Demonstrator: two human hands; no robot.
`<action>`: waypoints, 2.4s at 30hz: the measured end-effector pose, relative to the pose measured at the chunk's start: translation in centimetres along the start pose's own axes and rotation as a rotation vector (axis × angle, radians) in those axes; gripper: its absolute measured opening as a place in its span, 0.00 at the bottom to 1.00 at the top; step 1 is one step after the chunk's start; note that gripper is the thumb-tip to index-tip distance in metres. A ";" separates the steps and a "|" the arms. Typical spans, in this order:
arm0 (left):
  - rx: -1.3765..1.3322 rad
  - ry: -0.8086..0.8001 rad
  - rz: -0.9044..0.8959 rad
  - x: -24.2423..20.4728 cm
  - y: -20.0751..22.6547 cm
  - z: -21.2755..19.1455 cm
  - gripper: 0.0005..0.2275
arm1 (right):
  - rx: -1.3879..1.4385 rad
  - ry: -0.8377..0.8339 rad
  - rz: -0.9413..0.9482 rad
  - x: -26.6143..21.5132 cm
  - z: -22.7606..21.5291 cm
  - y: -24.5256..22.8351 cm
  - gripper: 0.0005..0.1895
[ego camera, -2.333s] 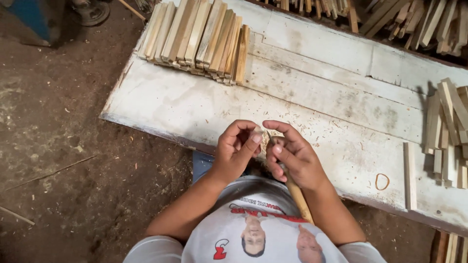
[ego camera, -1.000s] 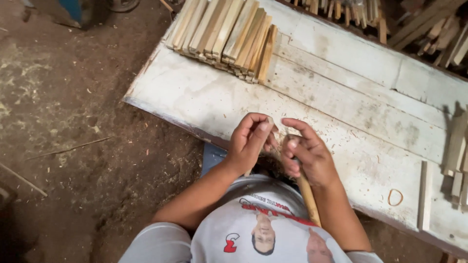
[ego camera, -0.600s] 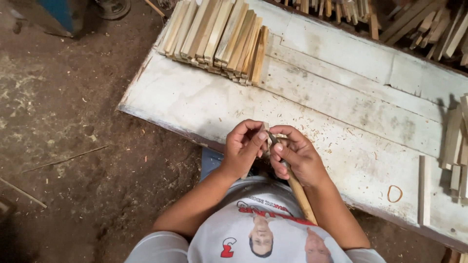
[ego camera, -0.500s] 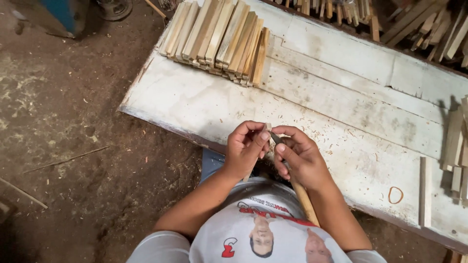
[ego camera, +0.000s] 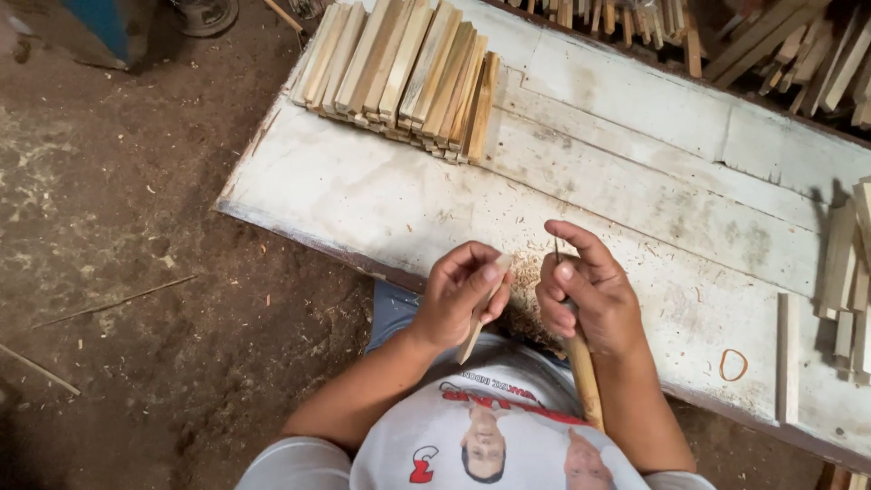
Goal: The person is using a small blade to scrape and clean the ends of thin wooden sticks, likely preparing them for assembly.
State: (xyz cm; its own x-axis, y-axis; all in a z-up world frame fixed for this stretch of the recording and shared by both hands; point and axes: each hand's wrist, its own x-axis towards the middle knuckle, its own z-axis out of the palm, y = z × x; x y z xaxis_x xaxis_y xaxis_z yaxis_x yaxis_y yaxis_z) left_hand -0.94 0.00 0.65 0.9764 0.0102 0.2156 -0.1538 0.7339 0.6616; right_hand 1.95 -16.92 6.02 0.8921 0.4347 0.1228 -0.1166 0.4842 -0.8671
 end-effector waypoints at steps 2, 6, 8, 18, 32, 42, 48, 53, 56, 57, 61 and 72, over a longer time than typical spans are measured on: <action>0.062 0.004 0.047 0.0 -0.5 -1.0 0.09 | -0.002 -0.048 0.031 0.0 0.3 1.0 0.27; 0.223 0.021 0.140 0.3 -1.3 -2.7 0.10 | -0.001 -0.139 0.086 -0.6 2.2 1.8 0.26; 0.242 0.014 0.176 0.5 -0.8 -2.7 0.09 | 0.035 -0.151 0.086 -0.4 1.9 2.4 0.26; 0.214 0.020 0.278 0.9 -1.7 -2.5 0.07 | 0.025 -0.071 0.069 0.0 0.7 3.0 0.19; 0.406 -0.099 0.236 1.0 -0.3 -2.3 0.10 | 0.029 -0.060 0.085 0.7 -1.6 2.1 0.23; 0.610 -0.154 0.255 1.2 1.6 -1.9 0.14 | 0.144 -0.049 0.148 -0.1 -2.4 5.0 0.20; 0.667 -0.130 0.239 1.3 2.1 -0.8 0.13 | -0.075 0.082 0.146 0.9 -3.8 2.6 0.23; 0.686 -0.048 0.185 2.0 0.4 -0.8 0.07 | -0.345 0.109 0.171 3.0 -0.8 1.5 0.34; 0.665 -0.044 0.147 2.1 1.5 -0.8 0.07 | -0.500 0.148 0.151 6.3 -2.0 0.4 0.29; 0.674 -0.037 0.127 2.1 2.3 -0.7 0.12 | -0.592 0.153 0.112 7.8 -2.3 -0.2 0.27; 0.829 0.035 0.027 5.3 1.6 -4.0 0.24 | -0.731 0.198 0.107 17.7 -3.8 -1.7 0.28; 1.932 0.219 0.232 16.0 -1.1 -8.4 0.13 | -0.623 0.336 0.260 36.0 -10.2 6.6 0.32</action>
State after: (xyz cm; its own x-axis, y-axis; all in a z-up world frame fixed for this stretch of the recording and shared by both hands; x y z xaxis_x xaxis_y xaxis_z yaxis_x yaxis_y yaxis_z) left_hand 16.10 5.06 -2.68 0.8916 0.1630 0.4224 -0.0445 -0.8968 0.4402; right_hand 37.77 -5.78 -0.18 0.9665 0.1727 -0.1900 -0.1618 -0.1651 -0.9729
